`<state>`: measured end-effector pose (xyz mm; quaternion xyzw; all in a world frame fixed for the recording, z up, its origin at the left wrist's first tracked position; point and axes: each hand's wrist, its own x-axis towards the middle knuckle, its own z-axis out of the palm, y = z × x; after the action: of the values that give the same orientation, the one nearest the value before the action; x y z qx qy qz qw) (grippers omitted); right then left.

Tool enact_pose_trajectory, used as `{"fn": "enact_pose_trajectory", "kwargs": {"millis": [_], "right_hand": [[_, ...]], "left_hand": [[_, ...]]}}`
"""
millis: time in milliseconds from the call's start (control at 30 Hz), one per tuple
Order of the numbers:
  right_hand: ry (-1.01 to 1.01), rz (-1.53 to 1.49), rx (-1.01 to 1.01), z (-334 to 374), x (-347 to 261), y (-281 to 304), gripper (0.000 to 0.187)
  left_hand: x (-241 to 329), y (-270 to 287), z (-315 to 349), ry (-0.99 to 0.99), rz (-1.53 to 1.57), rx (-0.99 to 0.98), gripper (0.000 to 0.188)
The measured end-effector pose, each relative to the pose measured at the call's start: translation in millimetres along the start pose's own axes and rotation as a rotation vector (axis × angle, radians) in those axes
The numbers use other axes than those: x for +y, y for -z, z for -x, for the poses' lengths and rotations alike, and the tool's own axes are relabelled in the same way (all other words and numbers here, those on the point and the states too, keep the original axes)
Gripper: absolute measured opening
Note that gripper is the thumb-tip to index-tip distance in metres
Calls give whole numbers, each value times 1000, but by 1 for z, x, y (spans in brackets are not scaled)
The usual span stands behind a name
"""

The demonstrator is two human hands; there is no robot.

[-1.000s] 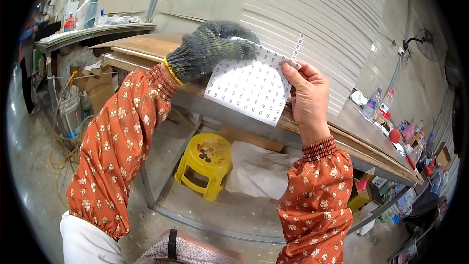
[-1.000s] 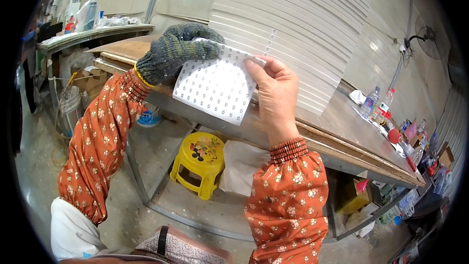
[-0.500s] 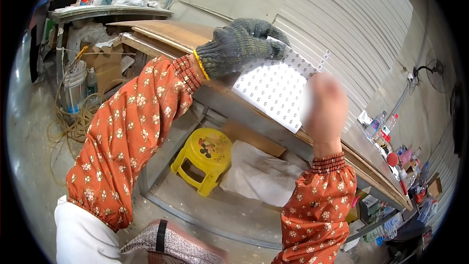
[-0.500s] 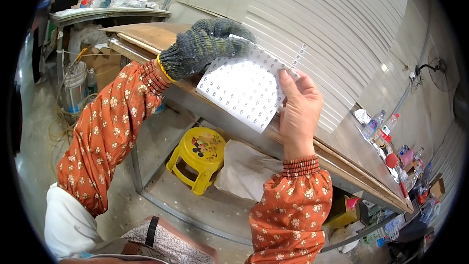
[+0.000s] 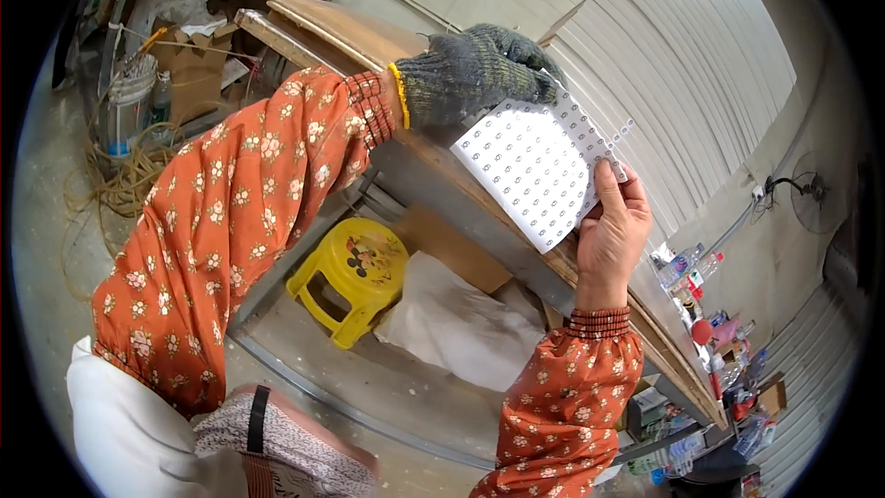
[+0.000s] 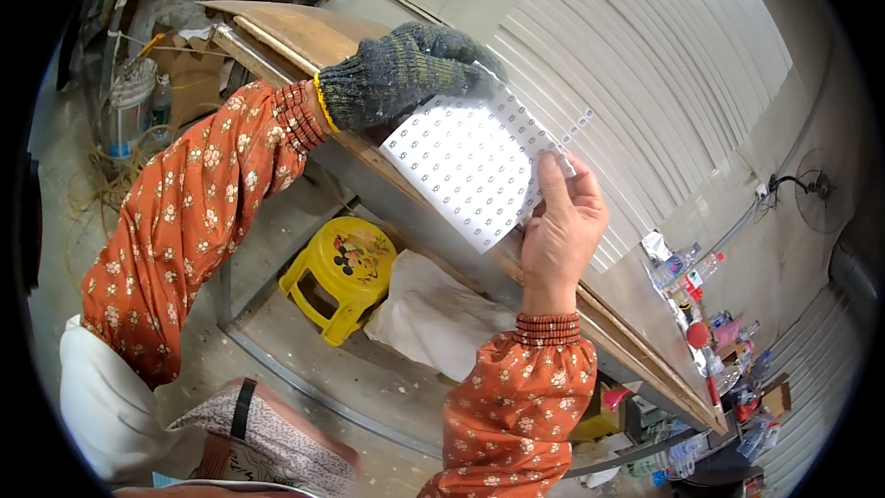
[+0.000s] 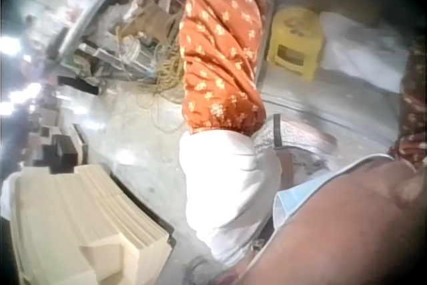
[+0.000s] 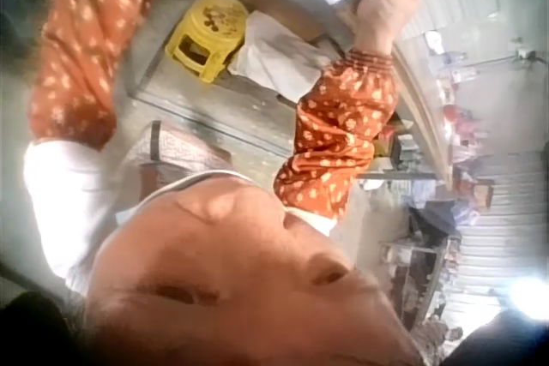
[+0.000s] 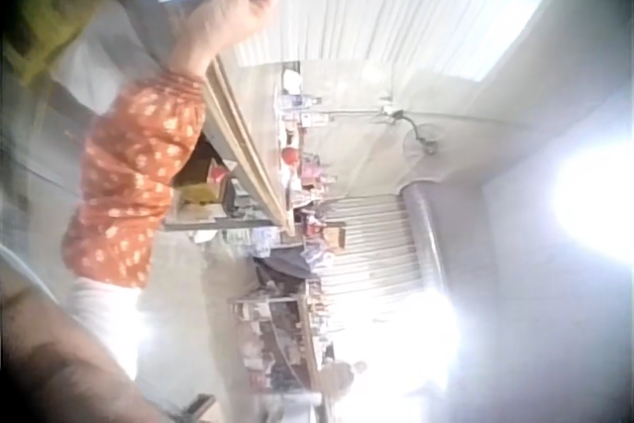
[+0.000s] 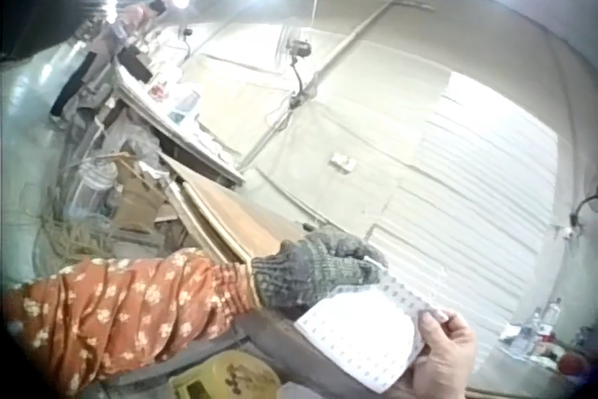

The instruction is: The person peels stickers from a sheet and applies them onto a stack of panels. The person then places the sticker sheet on a workbench and moves a bottle and tools.

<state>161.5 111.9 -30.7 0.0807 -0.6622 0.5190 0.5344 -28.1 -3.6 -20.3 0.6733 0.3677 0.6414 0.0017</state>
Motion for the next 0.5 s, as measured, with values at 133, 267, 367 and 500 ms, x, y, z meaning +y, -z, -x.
{"fn": "enact_pose_trajectory", "kwargs": {"millis": [133, 267, 367, 500], "right_hand": [[-2, 49, -19, 1, -3, 0, 17], [9, 13, -22, 2, -3, -2, 18], [-3, 26, -17, 2, -1, 1, 18], [5, 28, -9, 1, 1, 2, 17]], "left_hand": [[-3, 0, -1, -14, 19, -2, 23], [-12, 2, -3, -94, 94, 4, 23], [-5, 0, 0, 40, 90, 6, 23], [-2, -1, 0, 70, 94, 7, 23]]}}
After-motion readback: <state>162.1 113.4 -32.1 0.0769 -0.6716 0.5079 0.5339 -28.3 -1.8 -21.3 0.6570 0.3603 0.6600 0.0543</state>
